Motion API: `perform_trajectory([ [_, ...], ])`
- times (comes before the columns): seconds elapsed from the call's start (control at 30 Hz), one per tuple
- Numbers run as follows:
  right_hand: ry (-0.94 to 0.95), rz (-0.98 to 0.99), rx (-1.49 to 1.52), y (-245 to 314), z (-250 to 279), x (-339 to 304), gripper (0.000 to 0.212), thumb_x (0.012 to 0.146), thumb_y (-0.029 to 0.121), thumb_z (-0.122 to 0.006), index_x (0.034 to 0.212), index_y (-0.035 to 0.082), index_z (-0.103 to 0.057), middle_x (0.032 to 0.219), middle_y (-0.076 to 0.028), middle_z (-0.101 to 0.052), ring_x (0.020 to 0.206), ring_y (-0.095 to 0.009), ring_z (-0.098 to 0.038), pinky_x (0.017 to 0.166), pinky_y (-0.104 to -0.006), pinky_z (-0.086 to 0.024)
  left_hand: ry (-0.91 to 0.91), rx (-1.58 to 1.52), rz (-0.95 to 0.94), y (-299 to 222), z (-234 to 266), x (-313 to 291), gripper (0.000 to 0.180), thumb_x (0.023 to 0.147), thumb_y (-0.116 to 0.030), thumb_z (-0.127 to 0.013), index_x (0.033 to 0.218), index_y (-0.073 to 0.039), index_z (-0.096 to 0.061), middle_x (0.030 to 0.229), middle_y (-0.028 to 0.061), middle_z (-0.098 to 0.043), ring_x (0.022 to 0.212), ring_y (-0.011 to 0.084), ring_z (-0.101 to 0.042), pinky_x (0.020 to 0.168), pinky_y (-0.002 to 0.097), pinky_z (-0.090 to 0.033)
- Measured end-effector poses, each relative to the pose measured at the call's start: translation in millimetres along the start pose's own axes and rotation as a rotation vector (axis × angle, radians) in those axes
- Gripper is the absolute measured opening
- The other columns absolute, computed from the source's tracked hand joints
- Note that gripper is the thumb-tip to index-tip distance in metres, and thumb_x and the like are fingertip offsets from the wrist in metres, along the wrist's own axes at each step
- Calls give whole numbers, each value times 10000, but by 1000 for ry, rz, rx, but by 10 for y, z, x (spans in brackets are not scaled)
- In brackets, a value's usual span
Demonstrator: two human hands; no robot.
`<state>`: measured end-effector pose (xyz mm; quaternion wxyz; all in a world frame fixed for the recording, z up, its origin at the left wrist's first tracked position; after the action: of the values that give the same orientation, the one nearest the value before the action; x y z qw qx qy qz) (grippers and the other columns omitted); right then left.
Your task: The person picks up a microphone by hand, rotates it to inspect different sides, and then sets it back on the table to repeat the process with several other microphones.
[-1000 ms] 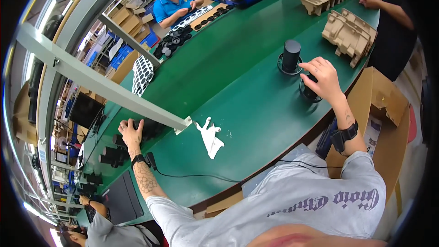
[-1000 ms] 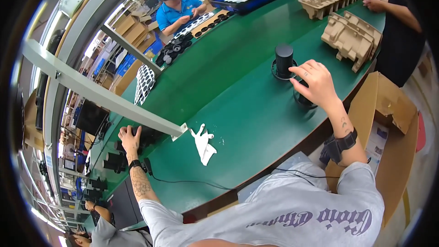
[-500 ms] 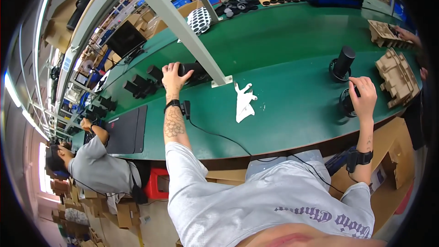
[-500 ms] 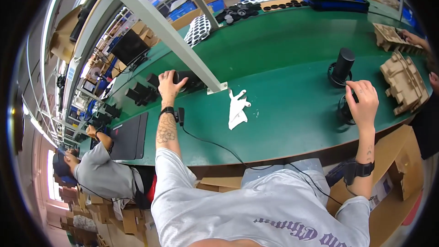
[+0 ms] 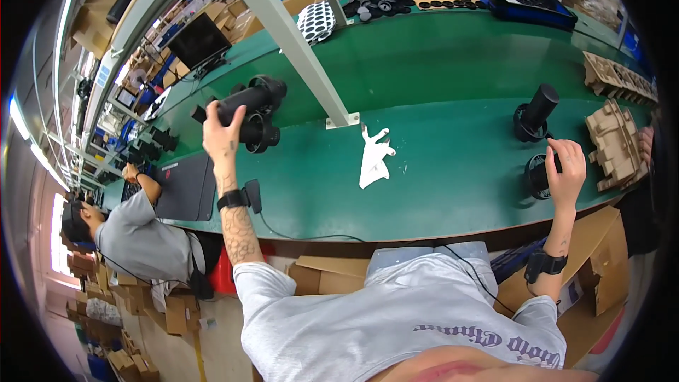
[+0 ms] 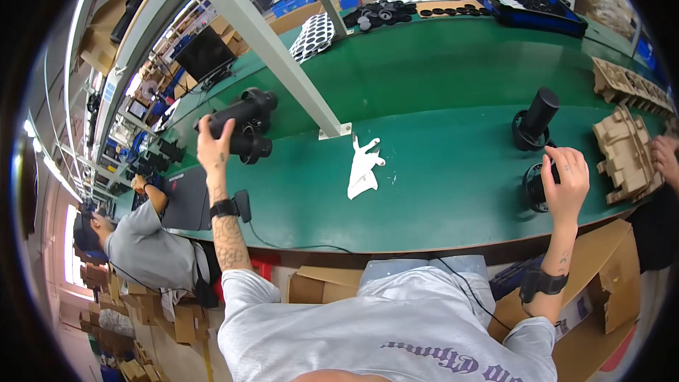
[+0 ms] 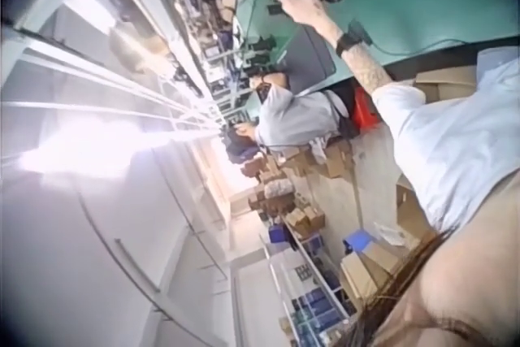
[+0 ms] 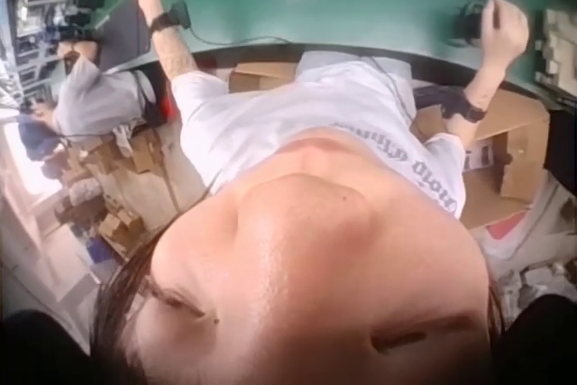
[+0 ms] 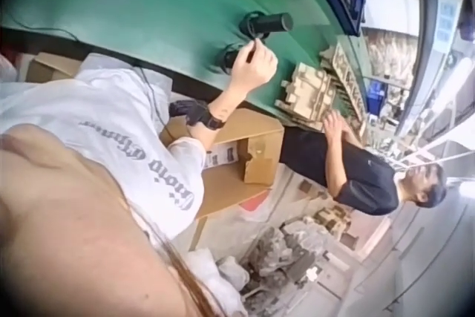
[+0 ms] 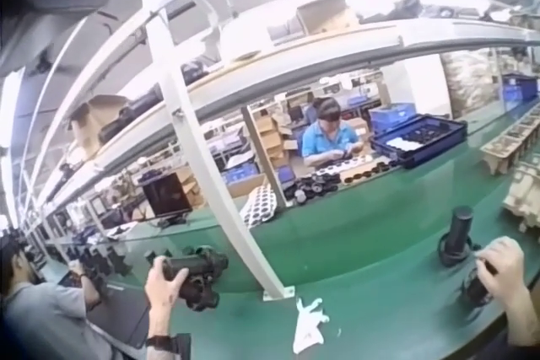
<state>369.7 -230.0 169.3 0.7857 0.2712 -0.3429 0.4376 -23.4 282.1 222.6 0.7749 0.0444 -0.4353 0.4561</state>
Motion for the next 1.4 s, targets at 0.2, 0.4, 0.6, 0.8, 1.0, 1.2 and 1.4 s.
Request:
perform_trajectory([
  [0.2,-81,53,-93,119,70,44,195,836,54,-633,1029,63,-658,1083,-48,-648,1196,-289,-505,1047,-469,-312,240,-1090,529,494,-117,-1013,611,922,-571,-442,1240,-50,-476,1053,95,-601,937,218,-608,799,322,-505],
  [0.4,-197,-47,416,561,270,17,272,869,105,-575,1091,-48,-613,1150,-153,-612,1172,-323,-521,1017,-433,-374,550,-1547,701,-959,-634,-2173,759,895,-689,-341,1334,-74,-412,1229,119,-536,1082,244,-568,892,393,-509],
  [0.6,174,26,855,1806,-458,9,720,579,145,-855,1203,-2,-528,1151,-161,-566,1035,-284,-573,907,-371,-459,899,-1819,1046,-1925,-1073,-3309,768,899,-675,-360,1378,-75,-342,1274,104,-524,1143,241,-547,967,382,-466],
  [0.8,-7,-23,1120,1704,-221,-196,804,578,6,-842,1241,72,-393,1052,-151,-482,874,-262,-603,792,-400,-542,1060,-1738,1019,-2299,-837,-3584,834,861,-731,-343,1361,-64,-342,1257,94,-526,1128,212,-545,967,372,-455],
  [1.0,-398,134,1393,1752,135,-373,952,572,-66,-815,1358,190,-343,1113,-133,-446,835,-306,-595,751,-451,-545,969,-1780,939,-2480,-589,-3417,902,786,-796,-380,1302,-58,-347,1082,65,-581,980,149,-580,836,288,-493],
  [1.2,-517,290,1409,1875,283,-459,657,650,-83,-781,1179,183,-496,1005,-68,-485,869,-233,-573,762,-490,-508,1026,-1935,1054,-2335,-760,-3552,945,727,-832,-411,1246,-43,-402,1018,52,-582,881,118,-579,755,243,-499],
  [1.4,-482,275,1151,1880,372,-421,383,765,78,-758,1038,156,-502,976,-44,-494,877,-207,-555,829,-520,-498,883,-1898,922,-2172,-864,-3489,937,733,-808,-444,1260,-36,-385,1096,34,-529,927,114,-569,789,252,-503],
])
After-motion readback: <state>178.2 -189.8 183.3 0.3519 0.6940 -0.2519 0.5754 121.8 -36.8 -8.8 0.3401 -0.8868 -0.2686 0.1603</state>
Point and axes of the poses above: each hand's wrist, its own x-axis towards the middle knuckle, its own z-axis out of the back of the hand, y = z × x, the point moved 8 cm from there along x, towards the middle knuckle
